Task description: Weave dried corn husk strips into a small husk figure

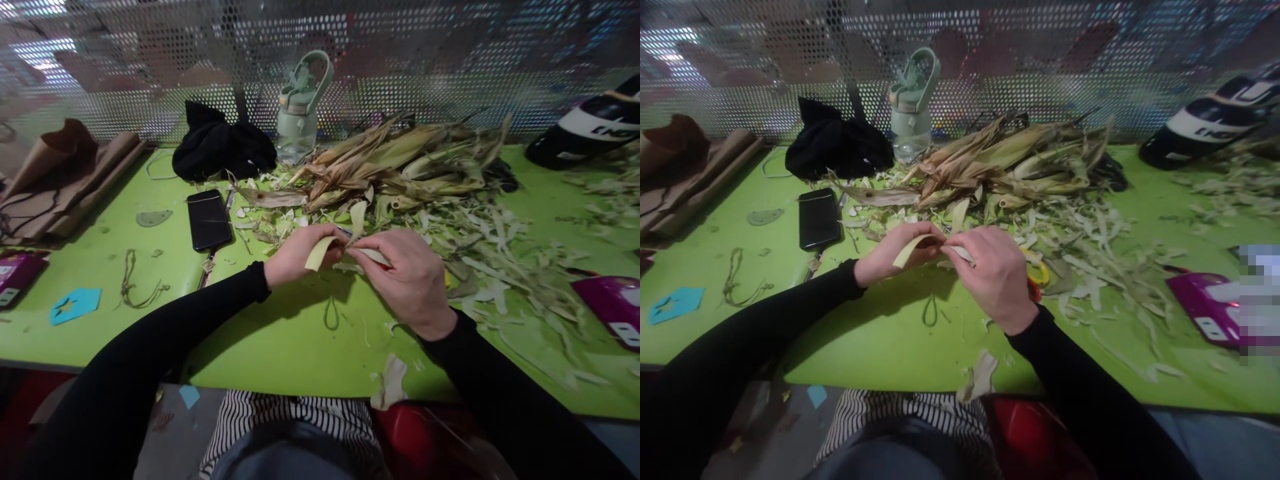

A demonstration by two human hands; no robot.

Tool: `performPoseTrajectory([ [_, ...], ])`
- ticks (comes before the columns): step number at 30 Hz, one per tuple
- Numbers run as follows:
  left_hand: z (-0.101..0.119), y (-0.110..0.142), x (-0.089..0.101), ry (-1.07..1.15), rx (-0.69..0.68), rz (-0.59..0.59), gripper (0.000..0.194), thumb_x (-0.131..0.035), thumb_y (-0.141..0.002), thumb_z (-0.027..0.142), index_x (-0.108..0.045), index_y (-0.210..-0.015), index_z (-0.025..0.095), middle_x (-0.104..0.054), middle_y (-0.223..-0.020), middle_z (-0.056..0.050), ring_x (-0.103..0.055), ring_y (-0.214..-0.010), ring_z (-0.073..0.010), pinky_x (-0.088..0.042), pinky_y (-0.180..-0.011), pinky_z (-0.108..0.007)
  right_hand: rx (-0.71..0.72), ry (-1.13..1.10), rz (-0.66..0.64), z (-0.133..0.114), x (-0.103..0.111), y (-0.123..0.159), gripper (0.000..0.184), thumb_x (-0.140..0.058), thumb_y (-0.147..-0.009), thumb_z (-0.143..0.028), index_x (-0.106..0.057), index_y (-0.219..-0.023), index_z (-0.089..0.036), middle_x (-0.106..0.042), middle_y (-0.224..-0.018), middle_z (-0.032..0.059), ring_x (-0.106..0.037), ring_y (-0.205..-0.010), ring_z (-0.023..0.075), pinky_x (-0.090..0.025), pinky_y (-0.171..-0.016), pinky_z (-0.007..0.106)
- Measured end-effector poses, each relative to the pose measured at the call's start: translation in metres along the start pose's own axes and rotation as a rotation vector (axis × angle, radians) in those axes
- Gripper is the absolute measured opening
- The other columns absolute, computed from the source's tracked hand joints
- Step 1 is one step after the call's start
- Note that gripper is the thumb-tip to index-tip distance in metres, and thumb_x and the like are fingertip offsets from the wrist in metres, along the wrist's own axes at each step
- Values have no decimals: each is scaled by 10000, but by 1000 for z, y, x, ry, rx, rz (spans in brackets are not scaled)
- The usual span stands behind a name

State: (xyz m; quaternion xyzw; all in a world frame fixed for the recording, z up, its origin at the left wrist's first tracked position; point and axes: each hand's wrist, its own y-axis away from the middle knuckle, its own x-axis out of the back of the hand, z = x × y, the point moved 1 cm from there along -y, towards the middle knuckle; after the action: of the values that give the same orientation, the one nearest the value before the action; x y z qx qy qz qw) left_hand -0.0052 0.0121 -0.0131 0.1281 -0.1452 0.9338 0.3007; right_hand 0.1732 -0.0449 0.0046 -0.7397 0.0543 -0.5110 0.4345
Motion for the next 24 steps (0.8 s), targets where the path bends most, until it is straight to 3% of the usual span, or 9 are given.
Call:
performPoseTrajectory([
  [4,2,1,0,6,6,-168,103,-619,-830,220,-617,-889,136,-662,-832,-20,-585,-738,-114,-459,-717,-255,-68,-110,15,8,-3,-3,117,-687,-902,-304,-693,-836,-208,-740,-873,87,-676,-850,286,-504,-751,438],
  [9,7,0,-1,74,96,-142,176,-652,-835,296,-652,-886,127,-667,-864,-30,-591,-750,-120,-469,-738,-271,-231,-209,-20,11,-7,0,144,-692,-898,-368,-681,-946,-233,-733,-921,59,-683,-862,257,-539,-775,418],
  [13,11,1,-6,278,195,-136,196,-655,-855,305,-657,-881,111,-654,-850,-39,-596,-744,-116,-496,-755,-284,-373,-294,-8,11,-9,3,329,-730,-863,-370,-632,-1141,-222,-723,-995,61,-698,-902,236,-577,-809,395],
  [16,13,2,-9,445,226,-93,181,-685,-852,283,-647,-864,107,-639,-809,-23,-584,-712,-92,-501,-757,-273,-414,-333,25,11,-11,4,397,-708,-876,-357,-583,-1226,-219,-692,-1013,62,-691,-909,224,-585,-836,402],
  [20,12,1,-9,628,283,47,101,-659,-874,209,-637,-848,114,-646,-786,-9,-607,-709,-81,-503,-758,-258,-431,-324,105,11,-14,6,357,-718,-858,-314,-574,-1171,-222,-641,-1099,78,-668,-832,192,-589,-786,400],
  [24,11,-1,-10,716,293,143,93,-652,-884,185,-630,-822,120,-649,-762,2,-610,-696,-70,-493,-738,-237,-492,-475,169,13,-18,7,392,-737,-835,-312,-514,-1148,-233,-634,-982,44,-654,-798,182,-581,-741,383],
])
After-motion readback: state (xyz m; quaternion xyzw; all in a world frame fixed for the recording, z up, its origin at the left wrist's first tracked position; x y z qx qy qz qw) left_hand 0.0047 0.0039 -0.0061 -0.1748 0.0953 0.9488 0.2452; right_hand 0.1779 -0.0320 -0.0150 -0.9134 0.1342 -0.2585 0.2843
